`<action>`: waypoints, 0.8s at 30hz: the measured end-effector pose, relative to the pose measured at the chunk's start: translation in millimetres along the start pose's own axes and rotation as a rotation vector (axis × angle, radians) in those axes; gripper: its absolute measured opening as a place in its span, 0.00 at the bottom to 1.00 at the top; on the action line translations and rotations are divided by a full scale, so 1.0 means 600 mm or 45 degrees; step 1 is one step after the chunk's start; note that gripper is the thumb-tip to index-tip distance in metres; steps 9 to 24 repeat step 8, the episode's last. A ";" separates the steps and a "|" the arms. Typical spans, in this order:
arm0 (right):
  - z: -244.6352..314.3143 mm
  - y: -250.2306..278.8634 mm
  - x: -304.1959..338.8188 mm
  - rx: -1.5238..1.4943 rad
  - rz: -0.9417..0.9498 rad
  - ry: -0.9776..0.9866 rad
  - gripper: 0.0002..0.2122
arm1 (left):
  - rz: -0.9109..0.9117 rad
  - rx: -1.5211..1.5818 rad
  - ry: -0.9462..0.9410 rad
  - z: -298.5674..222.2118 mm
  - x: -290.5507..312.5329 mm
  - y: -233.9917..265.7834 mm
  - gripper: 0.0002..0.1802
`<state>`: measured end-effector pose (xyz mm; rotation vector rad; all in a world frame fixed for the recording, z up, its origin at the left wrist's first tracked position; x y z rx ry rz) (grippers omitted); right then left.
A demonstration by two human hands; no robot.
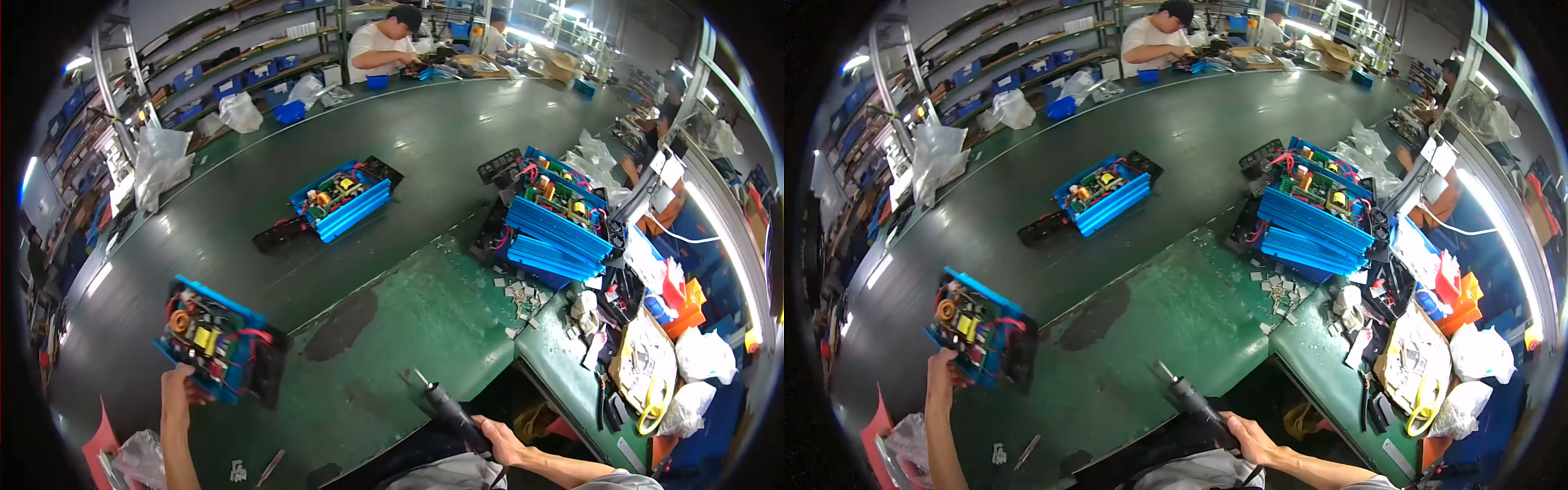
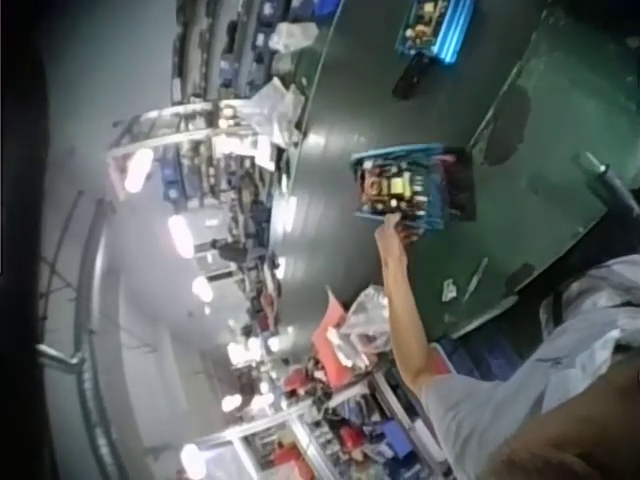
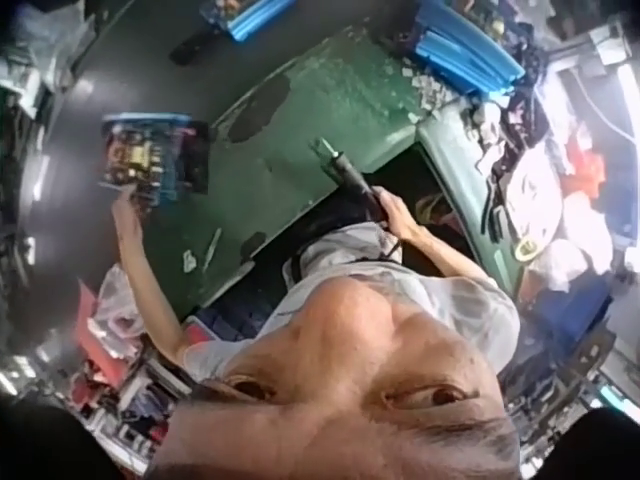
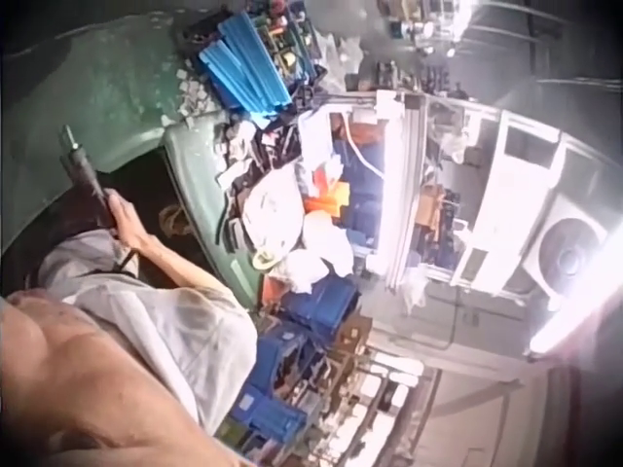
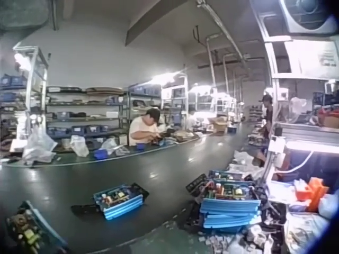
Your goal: Assembling electronic components into a housing and securing them with screws using an electric screwdriver.
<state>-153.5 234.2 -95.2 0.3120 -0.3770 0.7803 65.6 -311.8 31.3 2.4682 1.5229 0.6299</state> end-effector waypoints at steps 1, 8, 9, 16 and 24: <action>0.011 0.001 -0.004 -0.013 0.012 0.031 0.36 | 0.077 -0.031 -0.068 -0.018 0.033 -0.012 0.20; 0.067 0.054 -0.030 0.146 -0.263 0.045 0.24 | 0.531 -0.541 -0.162 -0.045 0.142 -0.103 0.18; 0.067 0.054 -0.030 0.146 -0.263 0.045 0.24 | 0.531 -0.541 -0.162 -0.045 0.142 -0.103 0.18; 0.067 0.054 -0.030 0.146 -0.263 0.045 0.24 | 0.531 -0.541 -0.162 -0.045 0.142 -0.103 0.18; 0.067 0.054 -0.030 0.146 -0.263 0.045 0.24 | 0.531 -0.541 -0.162 -0.045 0.142 -0.103 0.18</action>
Point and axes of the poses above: each hand's wrist, its own x-axis away from the middle knuckle, its own y-axis out of the back of the hand, z = x × y, the point moved 7 cm from there along -x, towards the middle knuckle, and after that the axes turned 5 degrees about -z, right-handed, at the moved point
